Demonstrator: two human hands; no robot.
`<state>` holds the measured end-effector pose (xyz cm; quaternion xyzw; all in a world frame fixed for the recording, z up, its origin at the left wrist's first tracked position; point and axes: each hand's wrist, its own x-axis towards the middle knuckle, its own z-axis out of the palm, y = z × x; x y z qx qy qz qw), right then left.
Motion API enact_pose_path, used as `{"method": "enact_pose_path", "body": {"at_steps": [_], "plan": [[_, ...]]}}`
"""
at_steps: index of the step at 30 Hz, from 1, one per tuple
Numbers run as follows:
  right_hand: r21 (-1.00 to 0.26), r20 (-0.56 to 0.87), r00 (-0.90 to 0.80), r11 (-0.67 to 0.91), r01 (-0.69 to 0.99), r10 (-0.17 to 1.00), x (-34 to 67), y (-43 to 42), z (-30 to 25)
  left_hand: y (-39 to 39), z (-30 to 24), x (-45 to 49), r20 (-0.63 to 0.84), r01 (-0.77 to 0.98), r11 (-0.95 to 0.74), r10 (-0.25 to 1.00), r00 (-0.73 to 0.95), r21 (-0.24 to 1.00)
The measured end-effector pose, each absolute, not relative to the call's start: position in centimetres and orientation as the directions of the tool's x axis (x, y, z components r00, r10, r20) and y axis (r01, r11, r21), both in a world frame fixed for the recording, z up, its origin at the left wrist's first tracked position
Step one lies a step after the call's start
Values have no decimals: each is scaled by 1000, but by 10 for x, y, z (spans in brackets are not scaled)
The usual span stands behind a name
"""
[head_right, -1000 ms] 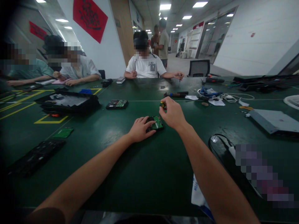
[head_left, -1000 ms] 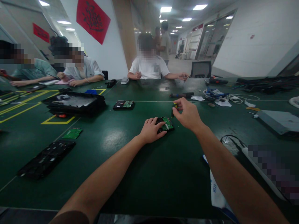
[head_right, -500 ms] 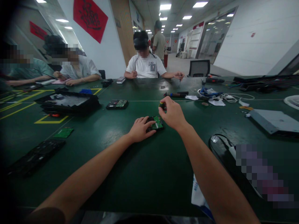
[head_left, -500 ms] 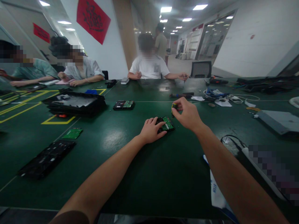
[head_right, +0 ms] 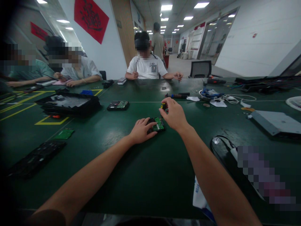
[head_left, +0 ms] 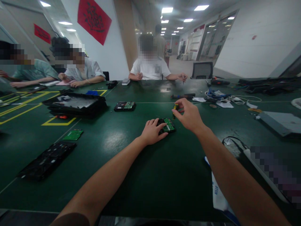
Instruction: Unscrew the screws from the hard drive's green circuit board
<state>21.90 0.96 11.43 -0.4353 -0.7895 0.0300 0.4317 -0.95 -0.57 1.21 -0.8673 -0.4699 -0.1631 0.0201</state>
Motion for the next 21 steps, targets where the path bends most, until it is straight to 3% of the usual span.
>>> {"method": "enact_pose_path", "body": {"at_steps": [4, 10, 17, 21], "plan": [[-361, 673, -277, 632, 686, 685, 219, 9, 115, -6, 12, -9, 298, 821, -558, 809, 507, 118], [-441, 641, -248, 613, 656, 726, 216, 7, 114, -5, 11, -9, 298, 826, -548, 817, 494, 133], [-357, 664, -305, 648, 673, 683, 217, 7, 117, -6, 11, -9, 301, 825, -553, 812, 501, 117], [-398, 657, -283, 640, 657, 699, 216, 7, 115, -6, 11, -9, 295, 826, -553, 812, 504, 112]]}}
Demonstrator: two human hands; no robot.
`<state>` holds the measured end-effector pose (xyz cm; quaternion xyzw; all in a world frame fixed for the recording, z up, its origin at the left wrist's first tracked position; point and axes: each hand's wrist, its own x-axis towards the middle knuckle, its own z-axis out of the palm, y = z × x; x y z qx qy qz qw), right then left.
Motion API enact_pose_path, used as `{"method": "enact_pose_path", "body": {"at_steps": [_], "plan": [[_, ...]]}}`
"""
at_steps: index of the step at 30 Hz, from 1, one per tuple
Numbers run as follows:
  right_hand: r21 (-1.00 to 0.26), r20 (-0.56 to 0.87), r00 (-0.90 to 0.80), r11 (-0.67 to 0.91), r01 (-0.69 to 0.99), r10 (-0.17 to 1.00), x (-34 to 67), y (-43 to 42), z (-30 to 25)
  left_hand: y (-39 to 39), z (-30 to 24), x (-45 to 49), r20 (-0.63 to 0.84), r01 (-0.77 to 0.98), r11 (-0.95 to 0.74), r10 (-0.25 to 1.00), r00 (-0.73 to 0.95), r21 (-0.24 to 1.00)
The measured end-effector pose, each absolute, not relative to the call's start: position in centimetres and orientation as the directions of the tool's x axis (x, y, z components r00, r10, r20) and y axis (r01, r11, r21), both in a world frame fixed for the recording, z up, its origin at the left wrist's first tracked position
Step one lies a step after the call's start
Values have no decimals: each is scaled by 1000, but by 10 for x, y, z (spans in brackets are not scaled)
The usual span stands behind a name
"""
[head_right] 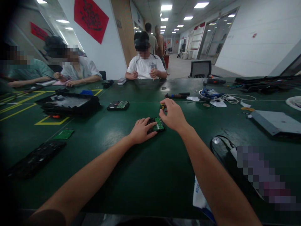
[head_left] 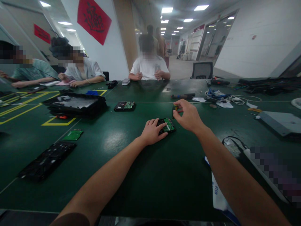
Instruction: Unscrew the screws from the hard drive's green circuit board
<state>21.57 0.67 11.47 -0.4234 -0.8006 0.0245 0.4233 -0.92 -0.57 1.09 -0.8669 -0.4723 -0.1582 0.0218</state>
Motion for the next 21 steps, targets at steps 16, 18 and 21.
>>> {"method": "enact_pose_path", "body": {"at_steps": [16, 18, 21], "plan": [[-470, 619, -246, 603, 645, 746, 215, 5, 116, -6, 11, -8, 290, 835, -538, 822, 490, 113], [-446, 625, -264, 613, 652, 735, 216, 5, 116, -6, 11, -8, 293, 839, -533, 823, 486, 105], [-403, 641, -294, 637, 657, 709, 217, 6, 117, -6, 10, -7, 295, 840, -535, 821, 489, 96]]}}
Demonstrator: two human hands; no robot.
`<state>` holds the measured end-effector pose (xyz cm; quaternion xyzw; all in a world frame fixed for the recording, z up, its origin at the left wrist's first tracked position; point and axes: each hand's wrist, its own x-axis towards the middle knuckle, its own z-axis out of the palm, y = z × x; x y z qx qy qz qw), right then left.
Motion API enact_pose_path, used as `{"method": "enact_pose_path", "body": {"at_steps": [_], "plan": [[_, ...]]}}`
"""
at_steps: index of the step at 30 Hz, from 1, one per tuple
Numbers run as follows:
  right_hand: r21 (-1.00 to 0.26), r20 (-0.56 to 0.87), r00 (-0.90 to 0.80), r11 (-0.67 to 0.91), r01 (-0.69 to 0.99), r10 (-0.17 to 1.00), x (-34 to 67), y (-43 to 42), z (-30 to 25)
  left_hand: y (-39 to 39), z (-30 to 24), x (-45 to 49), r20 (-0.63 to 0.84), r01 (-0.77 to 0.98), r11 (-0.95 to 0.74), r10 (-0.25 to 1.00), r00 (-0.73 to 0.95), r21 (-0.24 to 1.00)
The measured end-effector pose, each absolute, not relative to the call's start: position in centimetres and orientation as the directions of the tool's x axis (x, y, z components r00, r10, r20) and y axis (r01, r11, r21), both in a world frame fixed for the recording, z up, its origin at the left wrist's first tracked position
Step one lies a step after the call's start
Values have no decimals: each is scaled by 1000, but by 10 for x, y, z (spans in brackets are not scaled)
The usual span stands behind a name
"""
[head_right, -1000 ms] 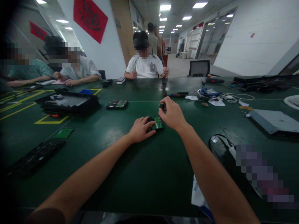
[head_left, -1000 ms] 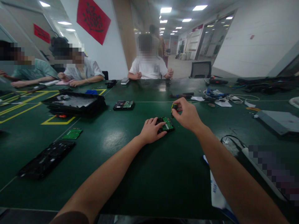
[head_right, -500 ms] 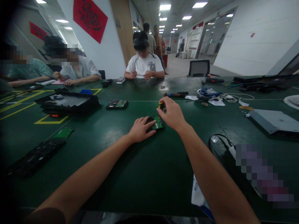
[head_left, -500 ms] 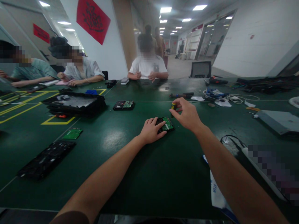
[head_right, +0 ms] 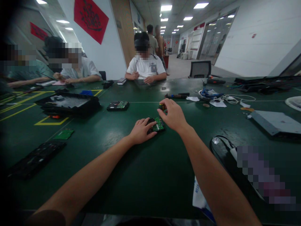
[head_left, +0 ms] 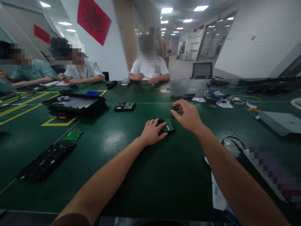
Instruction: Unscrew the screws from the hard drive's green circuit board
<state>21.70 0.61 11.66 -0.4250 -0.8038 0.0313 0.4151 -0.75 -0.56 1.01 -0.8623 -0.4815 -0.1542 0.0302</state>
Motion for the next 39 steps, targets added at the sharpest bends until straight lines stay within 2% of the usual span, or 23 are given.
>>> {"method": "enact_pose_path", "body": {"at_steps": [8, 15, 21, 27, 32, 39], "plan": [[-466, 626, -260, 620, 632, 735, 215, 6, 114, -6, 12, -8, 278, 837, -538, 823, 496, 99], [-415, 639, -309, 654, 633, 705, 216, 6, 116, -6, 13, -8, 283, 835, -537, 825, 490, 120], [-481, 627, -249, 619, 621, 738, 215, 5, 115, -7, 13, -8, 286, 833, -543, 819, 497, 106], [-397, 664, -276, 640, 658, 695, 217, 6, 116, -6, 10, -8, 289, 834, -541, 819, 495, 106], [-465, 624, -251, 610, 641, 740, 216, 6, 115, -6, 10, -8, 291, 835, -539, 821, 491, 111], [-400, 648, -290, 638, 658, 704, 216, 6, 115, -6, 11, -8, 290, 834, -542, 818, 496, 102]]}}
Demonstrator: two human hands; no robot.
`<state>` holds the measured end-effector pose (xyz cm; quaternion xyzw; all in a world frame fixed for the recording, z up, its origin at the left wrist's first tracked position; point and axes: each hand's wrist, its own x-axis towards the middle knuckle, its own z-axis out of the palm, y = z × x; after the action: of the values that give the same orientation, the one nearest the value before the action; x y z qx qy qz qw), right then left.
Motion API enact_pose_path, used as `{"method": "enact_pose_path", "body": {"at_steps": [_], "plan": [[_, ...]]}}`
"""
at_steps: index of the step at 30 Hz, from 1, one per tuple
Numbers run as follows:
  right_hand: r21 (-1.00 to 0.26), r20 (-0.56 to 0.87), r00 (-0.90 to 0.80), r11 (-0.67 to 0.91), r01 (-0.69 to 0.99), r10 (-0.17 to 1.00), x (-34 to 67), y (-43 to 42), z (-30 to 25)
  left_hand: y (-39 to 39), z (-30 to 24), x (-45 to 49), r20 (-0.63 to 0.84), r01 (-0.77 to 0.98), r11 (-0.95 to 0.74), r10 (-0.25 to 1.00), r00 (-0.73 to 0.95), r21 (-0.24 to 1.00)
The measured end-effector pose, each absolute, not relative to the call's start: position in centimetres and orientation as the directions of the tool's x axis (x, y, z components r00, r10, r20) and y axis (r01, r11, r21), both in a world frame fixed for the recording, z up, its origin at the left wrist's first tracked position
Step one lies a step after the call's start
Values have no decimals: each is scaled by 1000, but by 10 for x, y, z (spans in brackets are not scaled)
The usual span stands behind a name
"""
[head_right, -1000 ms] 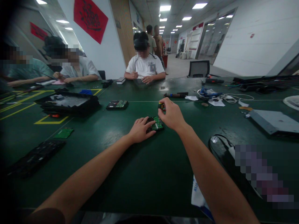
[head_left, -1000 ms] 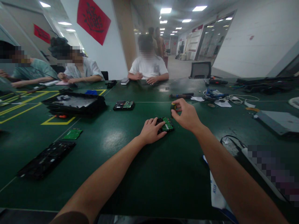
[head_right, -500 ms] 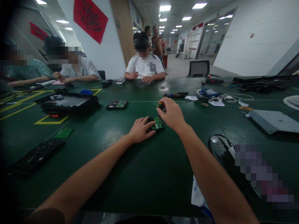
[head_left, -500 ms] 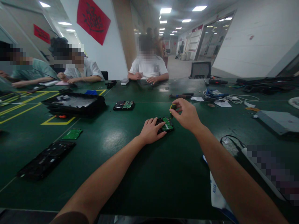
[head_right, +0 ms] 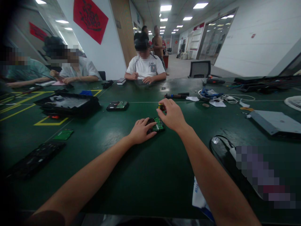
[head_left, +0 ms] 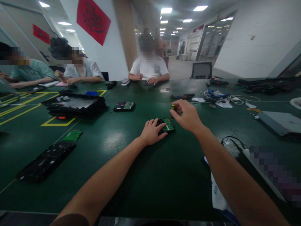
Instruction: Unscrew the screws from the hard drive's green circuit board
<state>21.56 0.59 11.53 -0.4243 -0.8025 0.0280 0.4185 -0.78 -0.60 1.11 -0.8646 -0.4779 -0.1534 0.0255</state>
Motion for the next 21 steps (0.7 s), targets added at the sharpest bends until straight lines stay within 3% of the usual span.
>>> {"method": "enact_pose_path", "body": {"at_steps": [5, 10, 17, 21], "plan": [[-458, 623, -261, 614, 643, 738, 216, 7, 114, -6, 12, -8, 290, 834, -543, 818, 497, 103], [-373, 645, -302, 635, 677, 701, 218, 7, 115, -6, 11, -8, 295, 837, -541, 815, 498, 81], [-422, 634, -268, 616, 666, 725, 216, 6, 114, -6, 11, -8, 293, 838, -540, 817, 497, 84], [-369, 647, -302, 634, 680, 700, 217, 7, 114, -6, 11, -8, 293, 838, -539, 818, 495, 87]]}}
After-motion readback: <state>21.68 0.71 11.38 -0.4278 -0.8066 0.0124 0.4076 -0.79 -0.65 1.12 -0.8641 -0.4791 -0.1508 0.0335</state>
